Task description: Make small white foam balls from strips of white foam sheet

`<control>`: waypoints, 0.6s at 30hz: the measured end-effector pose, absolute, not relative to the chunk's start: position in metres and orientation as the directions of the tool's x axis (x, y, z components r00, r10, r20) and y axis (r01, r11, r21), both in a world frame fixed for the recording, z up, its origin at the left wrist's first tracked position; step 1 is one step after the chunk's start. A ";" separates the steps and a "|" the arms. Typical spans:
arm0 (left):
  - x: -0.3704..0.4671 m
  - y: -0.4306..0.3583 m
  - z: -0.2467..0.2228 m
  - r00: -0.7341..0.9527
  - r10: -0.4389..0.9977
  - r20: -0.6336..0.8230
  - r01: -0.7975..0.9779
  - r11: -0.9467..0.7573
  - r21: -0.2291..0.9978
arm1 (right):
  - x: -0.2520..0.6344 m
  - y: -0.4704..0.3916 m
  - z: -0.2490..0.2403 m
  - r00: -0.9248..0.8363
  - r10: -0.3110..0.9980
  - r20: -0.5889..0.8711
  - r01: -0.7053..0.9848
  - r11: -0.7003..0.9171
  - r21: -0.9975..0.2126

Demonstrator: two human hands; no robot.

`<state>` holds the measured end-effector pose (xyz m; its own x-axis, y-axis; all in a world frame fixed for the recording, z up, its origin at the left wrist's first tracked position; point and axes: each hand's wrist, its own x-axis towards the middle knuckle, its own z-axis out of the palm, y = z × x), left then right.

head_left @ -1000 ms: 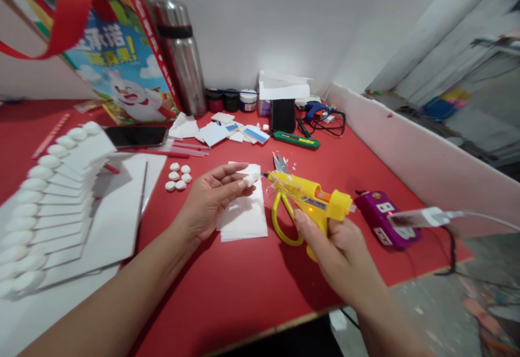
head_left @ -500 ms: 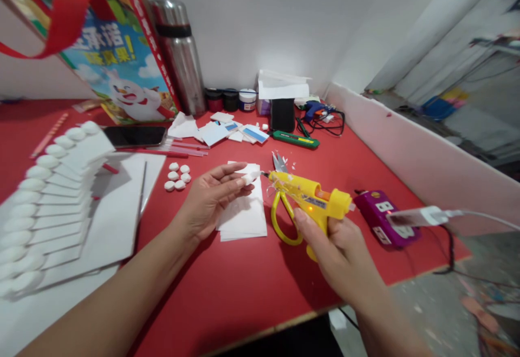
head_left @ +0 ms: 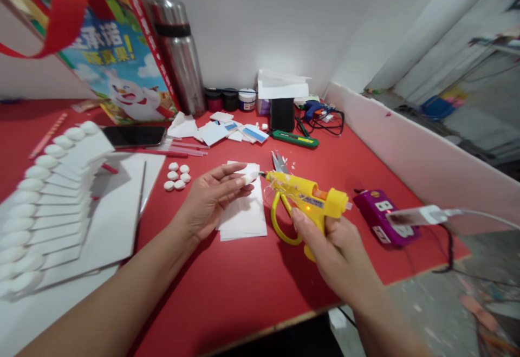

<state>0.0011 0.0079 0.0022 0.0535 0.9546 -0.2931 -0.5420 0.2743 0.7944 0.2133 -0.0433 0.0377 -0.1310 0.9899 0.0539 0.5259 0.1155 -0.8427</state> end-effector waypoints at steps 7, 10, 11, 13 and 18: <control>0.002 0.007 0.006 0.057 0.948 -0.313 -0.547 0.292 0.785 | 0.213 -0.044 0.037 -0.121 0.992 0.042 0.537 0.101 -0.837; 0.002 0.007 0.007 0.053 0.942 -0.332 -0.546 0.306 0.780 | 0.214 -0.044 0.037 -0.124 0.992 0.037 0.537 0.098 -0.838; 0.002 0.007 0.007 0.054 0.940 -0.336 -0.548 0.309 0.777 | 0.214 -0.044 0.037 -0.127 0.991 0.037 0.533 0.100 -0.840; 0.002 0.007 0.006 0.058 0.938 -0.341 -0.555 0.314 0.770 | 0.215 -0.043 0.037 -0.127 0.991 0.039 0.530 0.101 -0.842; 0.000 0.008 0.004 0.074 0.935 -0.347 -0.575 0.324 0.751 | 0.215 -0.045 0.038 -0.125 0.989 0.073 0.531 0.129 -0.837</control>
